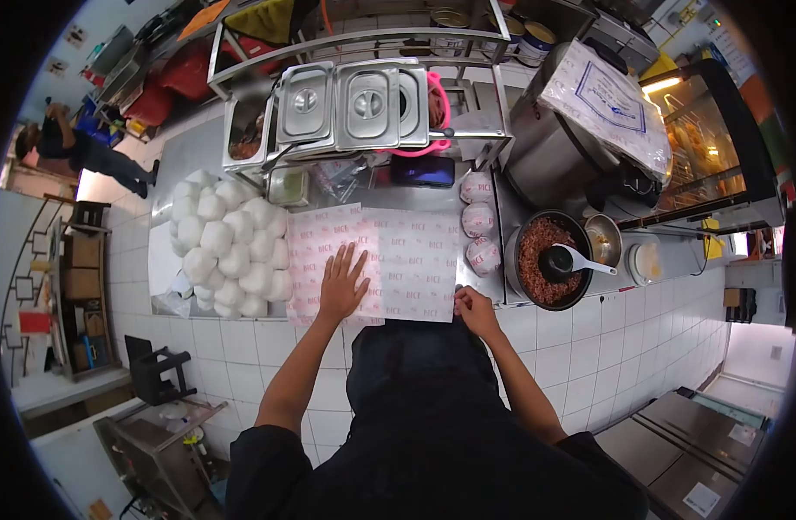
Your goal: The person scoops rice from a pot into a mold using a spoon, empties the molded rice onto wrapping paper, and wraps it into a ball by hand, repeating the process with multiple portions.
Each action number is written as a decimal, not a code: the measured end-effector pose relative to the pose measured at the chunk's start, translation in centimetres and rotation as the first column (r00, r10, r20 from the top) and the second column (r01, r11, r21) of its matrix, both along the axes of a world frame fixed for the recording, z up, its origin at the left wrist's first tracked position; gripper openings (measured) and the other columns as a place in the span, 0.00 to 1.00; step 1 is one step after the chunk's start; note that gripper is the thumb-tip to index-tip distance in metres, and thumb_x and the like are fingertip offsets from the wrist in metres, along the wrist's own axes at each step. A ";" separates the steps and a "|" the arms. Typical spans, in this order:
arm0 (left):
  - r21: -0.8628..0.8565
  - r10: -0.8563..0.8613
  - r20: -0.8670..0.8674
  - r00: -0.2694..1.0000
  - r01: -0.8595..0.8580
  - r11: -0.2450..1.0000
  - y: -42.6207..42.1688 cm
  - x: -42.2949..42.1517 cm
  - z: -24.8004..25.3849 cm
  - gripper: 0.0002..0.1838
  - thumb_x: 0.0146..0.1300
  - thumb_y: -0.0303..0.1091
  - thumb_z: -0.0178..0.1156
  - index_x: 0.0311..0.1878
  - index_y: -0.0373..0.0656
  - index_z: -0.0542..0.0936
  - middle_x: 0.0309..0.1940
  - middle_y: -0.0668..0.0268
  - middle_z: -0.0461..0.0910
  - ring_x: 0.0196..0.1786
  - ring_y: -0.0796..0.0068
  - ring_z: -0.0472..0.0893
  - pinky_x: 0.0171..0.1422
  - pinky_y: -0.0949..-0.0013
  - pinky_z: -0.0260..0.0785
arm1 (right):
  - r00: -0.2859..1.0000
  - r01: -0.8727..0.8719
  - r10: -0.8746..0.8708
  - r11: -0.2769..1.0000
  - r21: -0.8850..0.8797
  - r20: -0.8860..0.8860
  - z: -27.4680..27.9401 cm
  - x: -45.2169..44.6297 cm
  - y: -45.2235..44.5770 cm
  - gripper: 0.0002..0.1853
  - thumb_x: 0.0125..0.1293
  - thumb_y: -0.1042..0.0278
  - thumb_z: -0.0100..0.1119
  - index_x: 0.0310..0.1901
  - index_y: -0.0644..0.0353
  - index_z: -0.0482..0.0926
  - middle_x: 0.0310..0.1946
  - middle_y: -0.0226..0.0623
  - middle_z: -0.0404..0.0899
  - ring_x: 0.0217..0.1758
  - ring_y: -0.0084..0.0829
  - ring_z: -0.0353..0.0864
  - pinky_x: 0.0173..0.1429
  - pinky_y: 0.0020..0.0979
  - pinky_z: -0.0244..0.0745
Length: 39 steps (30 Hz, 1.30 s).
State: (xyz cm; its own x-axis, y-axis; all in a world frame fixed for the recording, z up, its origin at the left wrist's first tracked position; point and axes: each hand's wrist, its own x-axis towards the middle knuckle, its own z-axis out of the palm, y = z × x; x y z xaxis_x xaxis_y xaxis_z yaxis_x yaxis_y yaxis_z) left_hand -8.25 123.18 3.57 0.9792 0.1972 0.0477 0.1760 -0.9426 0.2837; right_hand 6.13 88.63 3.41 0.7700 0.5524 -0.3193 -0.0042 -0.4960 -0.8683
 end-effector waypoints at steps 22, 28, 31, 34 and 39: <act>0.014 0.279 -0.069 0.958 -0.279 0.960 -8.6 2.6 -1.4 0.40 0.78 0.54 0.53 0.87 0.51 0.56 0.87 0.43 0.41 0.89 0.40 0.40 0.85 0.30 0.32 | 0.974 0.087 -0.098 0.994 0.064 0.202 3.5 -1.8 -1.4 0.13 0.62 0.70 0.75 0.43 0.62 0.81 0.35 0.38 0.82 0.35 0.36 0.82 0.44 0.37 0.79; -0.279 0.046 0.150 0.988 -0.002 0.960 -17.9 11.8 9.8 0.35 0.69 0.41 0.66 0.78 0.51 0.71 0.77 0.52 0.65 0.82 0.46 0.59 0.82 0.36 0.46 | 0.907 0.105 -0.121 0.993 0.062 0.404 17.6 8.0 -12.6 0.09 0.70 0.70 0.68 0.48 0.61 0.84 0.41 0.42 0.86 0.46 0.42 0.86 0.51 0.39 0.80; -0.448 -0.178 0.197 0.964 0.251 0.858 -25.7 19.3 15.5 0.34 0.61 0.33 0.71 0.72 0.49 0.77 0.65 0.58 0.78 0.69 0.52 0.74 0.77 0.41 0.56 | 0.584 0.285 0.111 0.899 -0.332 0.804 21.5 14.4 -18.2 0.13 0.64 0.69 0.72 0.49 0.56 0.83 0.46 0.41 0.82 0.53 0.46 0.81 0.57 0.49 0.73; -0.458 -0.339 0.065 0.938 0.330 0.825 -31.9 24.4 14.8 0.38 0.59 0.36 0.75 0.74 0.52 0.74 0.65 0.54 0.75 0.69 0.49 0.73 0.73 0.45 0.67 | 0.636 0.274 0.315 0.761 -0.588 0.704 18.6 18.5 -22.0 0.20 0.62 0.59 0.75 0.54 0.54 0.80 0.49 0.44 0.82 0.56 0.47 0.81 0.57 0.51 0.73; -0.274 -0.341 -0.253 0.906 0.271 0.923 -35.9 27.8 13.8 0.46 0.53 0.37 0.80 0.77 0.53 0.71 0.66 0.47 0.71 0.69 0.41 0.72 0.71 0.46 0.72 | 0.759 0.133 0.368 0.720 -0.681 0.537 13.7 20.0 -22.2 0.26 0.63 0.50 0.73 0.56 0.54 0.75 0.38 0.40 0.86 0.46 0.45 0.87 0.56 0.51 0.74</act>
State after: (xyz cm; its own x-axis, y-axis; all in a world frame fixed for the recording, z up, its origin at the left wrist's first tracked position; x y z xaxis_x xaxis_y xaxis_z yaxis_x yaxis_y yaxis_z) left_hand 19.54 87.33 17.40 0.9557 -0.1433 -0.2571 -0.0036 -0.8790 0.4768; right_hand 26.11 66.39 17.09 0.8613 0.4934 -0.1217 0.4845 -0.8695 -0.0961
